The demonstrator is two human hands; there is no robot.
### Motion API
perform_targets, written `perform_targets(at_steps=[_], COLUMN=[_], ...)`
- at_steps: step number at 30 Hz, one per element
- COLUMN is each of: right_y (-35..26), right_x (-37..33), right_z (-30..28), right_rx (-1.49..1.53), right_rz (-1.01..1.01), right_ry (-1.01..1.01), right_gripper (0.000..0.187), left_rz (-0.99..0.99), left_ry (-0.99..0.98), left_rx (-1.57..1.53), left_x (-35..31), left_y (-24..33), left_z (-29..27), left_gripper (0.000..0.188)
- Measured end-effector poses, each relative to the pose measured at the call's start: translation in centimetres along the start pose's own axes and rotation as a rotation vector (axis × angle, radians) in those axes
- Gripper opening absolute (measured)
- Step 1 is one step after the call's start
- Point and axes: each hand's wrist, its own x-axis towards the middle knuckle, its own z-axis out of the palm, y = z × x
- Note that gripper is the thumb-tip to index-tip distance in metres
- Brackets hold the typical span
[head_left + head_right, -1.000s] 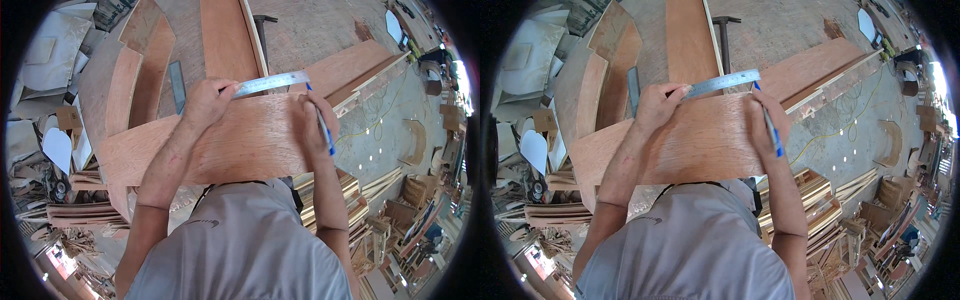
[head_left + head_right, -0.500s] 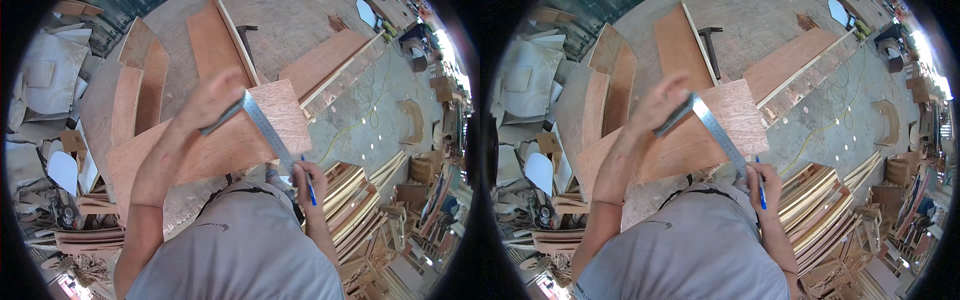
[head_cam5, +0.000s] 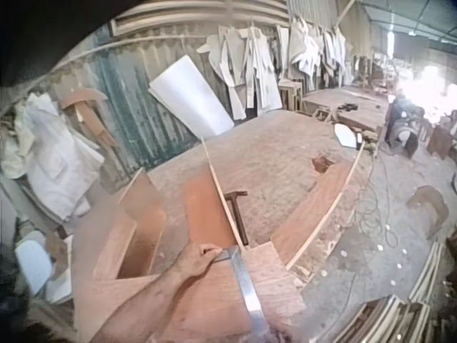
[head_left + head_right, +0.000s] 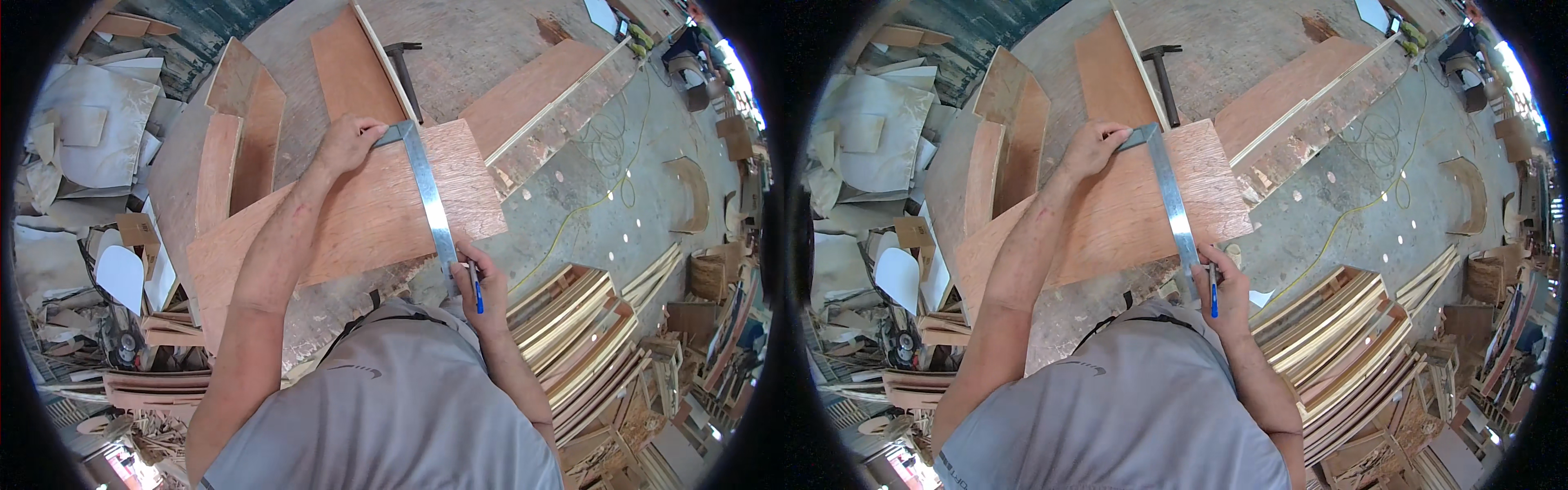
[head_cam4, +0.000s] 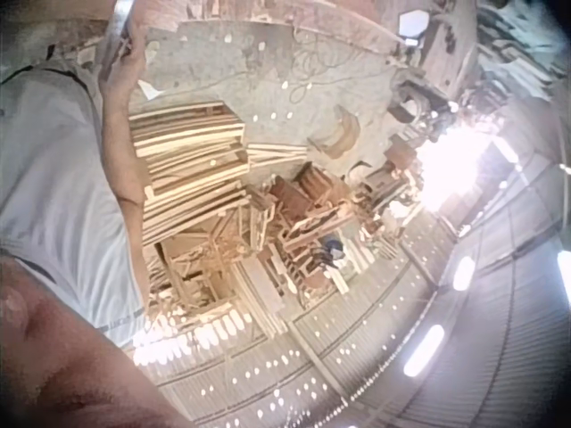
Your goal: The person uses a table saw to cut a rectangular piece of plywood into two smaller pieces. After cutting, the person moves the pieces to a workbench, arranges them, and uses a metal ruler and a pen to mark lines on the wood surfaces.
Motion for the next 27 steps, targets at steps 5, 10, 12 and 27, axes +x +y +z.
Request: perform_targets(at_steps=[5,10,12,27], right_y=[0.2,0.8,0.6,1.6], right_x=[-0.8,-0.9,-1.0,-1.1], right_z=[-0.7,-0.7,-0.4,-1.5], right_rx=[0.045,0.201,0.247,0.252], right_rz=[0.127,0.103,0.127,0.188], right_ry=[0.045,0.023,0.024,-0.025], right_gripper=[0.028,0.027,0.027,0.027], left_rz=[-0.08,-0.126,-0.115,-0.027], left_ry=[0.048,0.047,0.036,0.196], left_rx=[0.001,0.058,0.056,0.211], left_x=[-0.2,0.6,0.8,-1.8], left_y=[0.6,0.2,-0.1,2.5], left_z=[0.6,0.8,1.0,2.4], left_gripper=[0.03,0.033,0.034,0.04])
